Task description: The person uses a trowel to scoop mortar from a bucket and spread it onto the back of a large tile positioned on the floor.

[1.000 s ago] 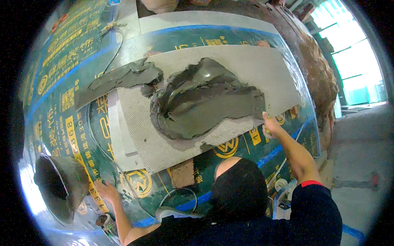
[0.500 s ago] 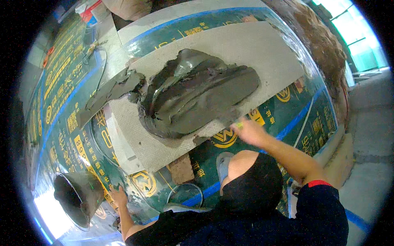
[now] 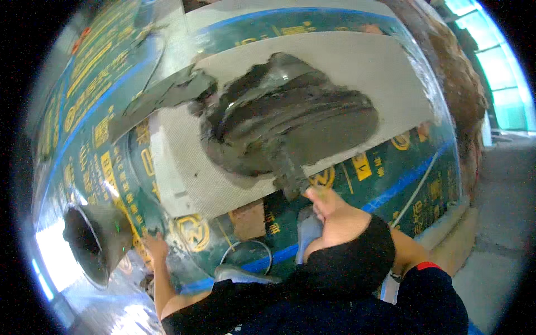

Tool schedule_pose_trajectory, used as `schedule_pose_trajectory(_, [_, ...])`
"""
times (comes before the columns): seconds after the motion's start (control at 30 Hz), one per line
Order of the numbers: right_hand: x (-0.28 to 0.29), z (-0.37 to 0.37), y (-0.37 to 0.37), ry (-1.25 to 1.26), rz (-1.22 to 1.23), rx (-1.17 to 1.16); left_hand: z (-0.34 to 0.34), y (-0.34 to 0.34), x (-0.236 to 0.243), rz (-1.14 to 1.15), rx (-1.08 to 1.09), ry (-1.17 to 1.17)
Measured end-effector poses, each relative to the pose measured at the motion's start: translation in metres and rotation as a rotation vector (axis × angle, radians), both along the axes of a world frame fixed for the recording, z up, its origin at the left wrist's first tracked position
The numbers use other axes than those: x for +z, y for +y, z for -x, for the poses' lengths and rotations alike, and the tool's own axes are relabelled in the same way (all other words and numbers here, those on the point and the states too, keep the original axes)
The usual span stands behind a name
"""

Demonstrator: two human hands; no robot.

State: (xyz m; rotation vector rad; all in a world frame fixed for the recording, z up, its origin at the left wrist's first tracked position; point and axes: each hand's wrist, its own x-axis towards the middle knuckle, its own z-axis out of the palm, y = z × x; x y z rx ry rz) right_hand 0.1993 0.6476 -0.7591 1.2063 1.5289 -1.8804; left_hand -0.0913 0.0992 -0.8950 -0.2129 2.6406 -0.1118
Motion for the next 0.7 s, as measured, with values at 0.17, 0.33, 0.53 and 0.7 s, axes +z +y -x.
schedule_pose_trajectory(0.17, [0.020,0.011,-0.006,-0.049,-0.149,0.276,0.011,-0.005,0.006,-0.002,-0.081,-0.010])
schedule_pose_trajectory(0.33, [0.040,-0.037,0.079,-0.045,-0.786,0.723,0.006,-0.018,-0.012,-0.136,0.007,-0.065])
schedule_pose_trajectory(0.53, [0.013,-0.106,0.121,-0.038,-0.716,0.105,0.001,-0.012,0.011,0.128,-0.173,-0.122])
schedule_pose_trajectory(0.7, [-0.049,-0.112,0.092,-0.039,-0.607,0.064,0.006,-0.036,0.003,0.080,-0.156,-0.064])
